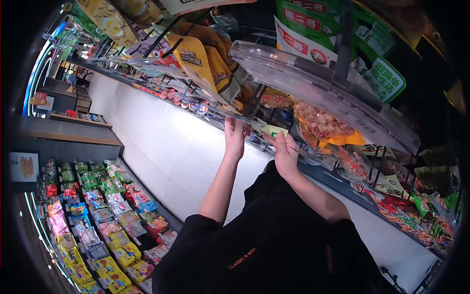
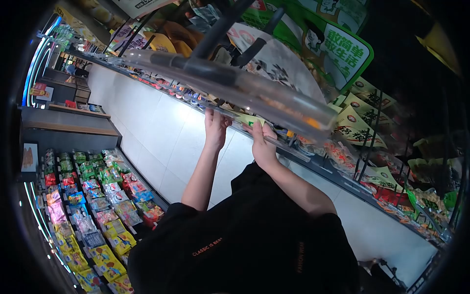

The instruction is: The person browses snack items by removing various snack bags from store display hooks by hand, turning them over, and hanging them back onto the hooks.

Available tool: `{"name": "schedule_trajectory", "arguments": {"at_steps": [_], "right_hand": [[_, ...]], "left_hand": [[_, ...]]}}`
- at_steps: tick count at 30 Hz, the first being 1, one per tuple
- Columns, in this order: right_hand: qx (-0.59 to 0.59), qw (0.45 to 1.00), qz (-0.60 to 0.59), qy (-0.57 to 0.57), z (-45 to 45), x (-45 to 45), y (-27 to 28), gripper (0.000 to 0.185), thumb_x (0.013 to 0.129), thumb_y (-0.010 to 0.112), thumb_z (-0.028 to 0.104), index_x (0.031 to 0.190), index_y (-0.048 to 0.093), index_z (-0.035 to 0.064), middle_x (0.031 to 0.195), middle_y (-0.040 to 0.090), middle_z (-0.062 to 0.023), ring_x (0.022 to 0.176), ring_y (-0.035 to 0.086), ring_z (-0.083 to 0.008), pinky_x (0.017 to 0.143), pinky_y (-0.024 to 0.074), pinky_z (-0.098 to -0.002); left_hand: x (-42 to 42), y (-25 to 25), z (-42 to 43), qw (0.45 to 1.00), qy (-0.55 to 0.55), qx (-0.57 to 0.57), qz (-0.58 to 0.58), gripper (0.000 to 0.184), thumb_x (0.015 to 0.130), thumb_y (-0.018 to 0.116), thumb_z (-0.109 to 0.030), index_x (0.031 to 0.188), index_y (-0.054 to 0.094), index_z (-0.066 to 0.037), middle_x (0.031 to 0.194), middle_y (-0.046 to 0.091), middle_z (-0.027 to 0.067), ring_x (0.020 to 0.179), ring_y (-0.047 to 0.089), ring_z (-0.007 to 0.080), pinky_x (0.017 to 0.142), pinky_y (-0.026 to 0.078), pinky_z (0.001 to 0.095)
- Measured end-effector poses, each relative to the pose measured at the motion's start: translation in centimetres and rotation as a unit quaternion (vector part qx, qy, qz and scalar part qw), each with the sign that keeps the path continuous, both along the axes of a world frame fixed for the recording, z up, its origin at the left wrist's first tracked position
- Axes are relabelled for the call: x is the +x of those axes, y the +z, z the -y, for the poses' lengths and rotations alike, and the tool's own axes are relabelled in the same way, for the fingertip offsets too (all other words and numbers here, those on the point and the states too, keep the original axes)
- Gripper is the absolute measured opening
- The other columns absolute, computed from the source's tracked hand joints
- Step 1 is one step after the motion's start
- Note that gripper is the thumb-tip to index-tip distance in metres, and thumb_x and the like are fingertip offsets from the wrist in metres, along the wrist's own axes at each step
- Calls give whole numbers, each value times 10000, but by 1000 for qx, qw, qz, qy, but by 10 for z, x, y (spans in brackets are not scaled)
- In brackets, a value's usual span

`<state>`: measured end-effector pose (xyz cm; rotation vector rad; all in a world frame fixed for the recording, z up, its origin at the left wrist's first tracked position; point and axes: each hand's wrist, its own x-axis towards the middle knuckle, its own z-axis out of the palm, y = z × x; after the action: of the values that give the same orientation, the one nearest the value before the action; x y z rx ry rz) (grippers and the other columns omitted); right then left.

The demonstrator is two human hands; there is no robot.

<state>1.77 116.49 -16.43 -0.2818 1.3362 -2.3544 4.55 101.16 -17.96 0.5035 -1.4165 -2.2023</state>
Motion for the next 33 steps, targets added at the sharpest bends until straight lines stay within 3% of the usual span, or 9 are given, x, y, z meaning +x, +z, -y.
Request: {"name": "schedule_trajectory", "arguments": {"at_steps": [5, 13, 15, 16, 23, 26, 28, 31, 33], "right_hand": [[13, 999, -43, -19, 7, -5, 16, 336, 985, 358, 225, 1068, 504, -67, 1056, 591, -162, 966, 605, -222, 894, 476, -344], [-20, 998, 48, -19, 20, -15, 17, 349, 972, 404, 251, 1044, 532, -66, 1046, 604, -155, 938, 618, -217, 874, 491, -346], [-14, 999, 46, -15, 19, -17, 13, 343, 972, 406, 248, 1042, 533, -63, 1044, 603, -153, 935, 619, -219, 868, 495, -344], [-11, 999, 47, -7, 20, -16, 13, 337, 971, 408, 245, 1040, 533, -61, 1041, 603, -152, 932, 620, -220, 861, 500, -343], [-20, 998, 45, -49, 23, -16, 16, 364, 970, 406, 250, 1024, 545, -83, 969, 630, -153, 908, 635, -209, 821, 517, -317], [2, 998, 17, -65, 24, -18, 12, 329, 976, 386, 235, 1007, 498, -72, 945, 628, -184, 873, 648, -228, 794, 524, -314], [10, 998, 6, -54, 24, -20, 10, 314, 977, 384, 240, 1018, 489, -52, 952, 618, -160, 880, 642, -223, 786, 523, -314], [27, 1000, 3, -13, 22, -21, -3, 262, 978, 384, 214, 1068, 455, -21, 1022, 583, -135, 900, 631, -211, 765, 522, -310], [32, 994, -48, -93, 21, -17, -2, 226, 972, 392, 171, 1109, 426, -6, 1126, 537, -133, 951, 612, -203, 766, 519, -306]], "left_hand": [[-6, 9, -9, 999, 36, 25, -24, 210, 934, 491, -164, 1095, 379, -90, 941, 536, 32, 709, 542, 98, 580, 419, 214], [-17, 13, -16, 997, 74, 0, -19, 353, 910, 503, -92, 1234, 363, -116, 1054, 518, 36, 787, 545, 99, 588, 442, 223], [-16, 5, -14, 997, 63, -42, 5, 442, 896, 568, -274, 1252, 365, -109, 1077, 527, 48, 895, 574, 141, 666, 510, 274], [-18, 1, -14, 995, 78, -53, 10, 431, 896, 566, -287, 1234, 368, -107, 1040, 531, 40, 823, 579, 132, 591, 495, 246], [-25, 3, -21, 993, 74, -58, 68, 381, 933, 500, -292, 1231, 357, -102, 1039, 526, 51, 845, 566, 133, 590, 497, 257], [-25, 4, -28, 990, 88, -61, 93, 325, 903, 473, -80, 1209, 365, -94, 922, 518, 48, 717, 521, 102, 563, 439, 226], [-21, 19, -40, 987, 69, -56, 135, 267, 913, 465, -104, 1163, 378, -65, 800, 532, 36, 626, 516, 103, 530, 437, 229], [-2, 11, -47, 980, 2, -131, 146, 446, 928, 498, -191, 1297, 324, -13, 891, 571, 78, 617, 548, 103, 498, 432, 228], [14, -12, -47, 973, -36, -148, 172, 533, 929, 493, -295, 1354, 274, -60, 1052, 552, 112, 696, 580, 130, 568, 458, 237]]}}
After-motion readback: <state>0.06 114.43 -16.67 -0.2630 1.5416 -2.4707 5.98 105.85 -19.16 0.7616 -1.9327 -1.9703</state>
